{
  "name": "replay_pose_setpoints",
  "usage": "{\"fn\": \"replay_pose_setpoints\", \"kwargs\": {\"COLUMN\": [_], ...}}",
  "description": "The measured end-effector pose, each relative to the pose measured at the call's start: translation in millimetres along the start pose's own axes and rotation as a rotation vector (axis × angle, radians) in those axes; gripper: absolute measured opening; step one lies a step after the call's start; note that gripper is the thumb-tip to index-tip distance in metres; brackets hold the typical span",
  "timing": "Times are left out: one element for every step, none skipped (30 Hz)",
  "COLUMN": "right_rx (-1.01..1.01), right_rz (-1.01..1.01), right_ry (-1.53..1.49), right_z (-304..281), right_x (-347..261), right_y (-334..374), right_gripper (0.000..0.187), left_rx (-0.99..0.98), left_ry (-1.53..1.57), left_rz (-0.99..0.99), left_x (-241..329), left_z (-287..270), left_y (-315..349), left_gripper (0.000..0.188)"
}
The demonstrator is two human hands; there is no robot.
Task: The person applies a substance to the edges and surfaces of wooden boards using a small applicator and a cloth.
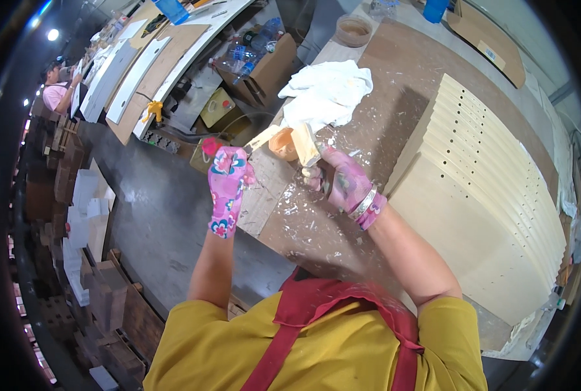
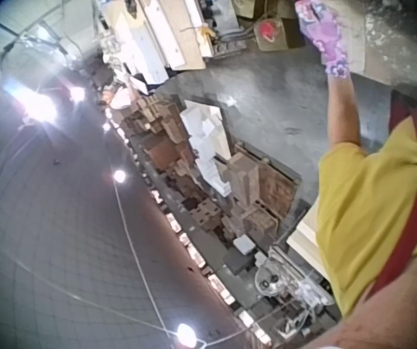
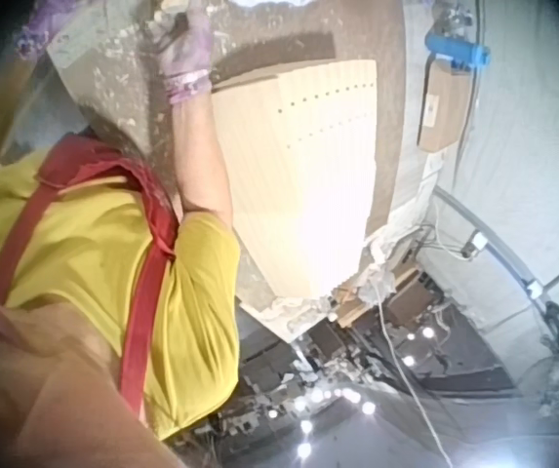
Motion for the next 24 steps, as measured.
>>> {"fn": "replay_pose_setpoints", "kwargs": {"right_rx": [0.000,-0.003,-0.006,0.026,0.026,0.031,0.039,0.041,0.012,-0.020,-0.021,0.033,0.086,0.087,0.085,0.105,0.127,0.133,0.087,0.043,0.055,-0.018,-0.074,-0.094], "right_rz": [0.004,0.008,0.011,0.020,0.021,0.019,0.016,0.016,-0.022,-0.059,-0.056,-0.172,-0.286,-0.349,-0.346,-0.360,-0.376,-0.377,-0.315,-0.256,-0.268,-0.213,-0.171,-0.148], "right_ry": [0.004,0.002,-0.001,-0.012,-0.009,-0.017,-0.026,-0.024,0.018,0.061,0.063,0.247,0.430,0.533,0.533,0.534,0.534,0.533,0.343,0.154,0.153,0.103,0.051,0.053], "right_z": [-1.0,-1.9,-1.9,4.0,8.4,11.9,12.1,9.4,6.0,7.0,8.1,9.3,13.1,19.7,24.4,26.7,26.7,22.9,17.4,12.7,7.7,7.0,5.2,7.4], "right_x": [-1.2,-2.6,-3.2,-4.1,-4.0,-3.9,-4.6,-4.7,-5.7,-7.9,-9.8,-14.9,-19.8,-24.9,-26.7,-28.9,-30.4,-30.0,-28.0,-26.7,-26.6,-24.2,-25.4,-22.1], "right_y": [-0.8,-1.1,-1.0,1.8,2.4,2.4,2.3,-0.9,-6.7,-10.0,-12.5,-14.9,-16.7,-16.7,-16.0,-14.6,-14.0,-15.6,-18.9,-20.0,-19.6,-19.4,-13.5,-10.7], "right_gripper": [0.029,0.029,0.029,0.029,0.029,0.029,0.029,0.029,0.030,0.031,0.031,0.033,0.034,0.038,0.038,0.038,0.037,0.037,0.034,0.032,0.032,0.032,0.033,0.033], "left_rx": [-0.006,-0.006,-0.001,-0.013,-0.025,-0.008,-0.009,-0.039,-0.069,-0.066,-0.093,-0.120,-0.117,-0.106,-0.095,-0.099,-0.116,-0.136,-0.142,-0.196,-0.253,-0.270,-0.269,-0.270], "left_ry": [-0.087,-0.063,-0.061,-0.234,-0.407,-0.525,-0.523,-0.583,-0.642,-0.642,-0.676,-0.710,-0.712,-0.774,-0.837,-0.837,-0.887,-0.937,-0.933,-0.970,-1.004,-0.992,-1.011,-1.024], "left_rz": [0.034,0.029,0.028,0.126,0.224,0.230,0.228,0.258,0.287,0.286,0.361,0.437,0.435,0.491,0.547,0.546,0.532,0.519,0.521,0.506,0.493,0.501,0.579,0.661], "left_x": [7.2,14.3,13.1,13.2,13.8,12.6,15.0,18.9,22.7,26.2,31.0,35.5,38.0,41.6,45.4,48.9,52.0,53.2,54.4,53.9,53.0,50.2,44.9,40.4], "left_z": [0.8,4.4,3.1,2.0,1.9,1.1,3.2,6.2,9.3,10.5,13.4,16.2,16.7,17.8,18.7,19.8,20.9,22.1,23.9,27.4,31.1,30.3,29.5,28.7], "left_y": [-1.5,-0.9,-3.6,-7.6,-10.7,-13.5,-14.2,-14.1,-14.2,-14.3,-13.8,-12.6,-12.1,-10.9,-9.7,-9.4,-9.3,-9.6,-10.7,-12.2,-13.5,-16.4,-19.3,-21.8], "left_gripper": [0.008,0.004,0.004,0.005,0.006,0.008,0.008,0.009,0.010,0.010,0.009,0.009,0.009,0.010,0.011,0.011,0.011,0.010,0.010,0.010,0.010,0.010,0.012,0.014]}}
Point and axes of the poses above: each hand's wrist, its own y-axis away from the middle knuckle, its own z-axis out of the palm, x = y × z, the point moved 3 cm from there along -y, towards the middle knuckle, and after that the axes turned 7 degrees about x, right-handed, at the moved point
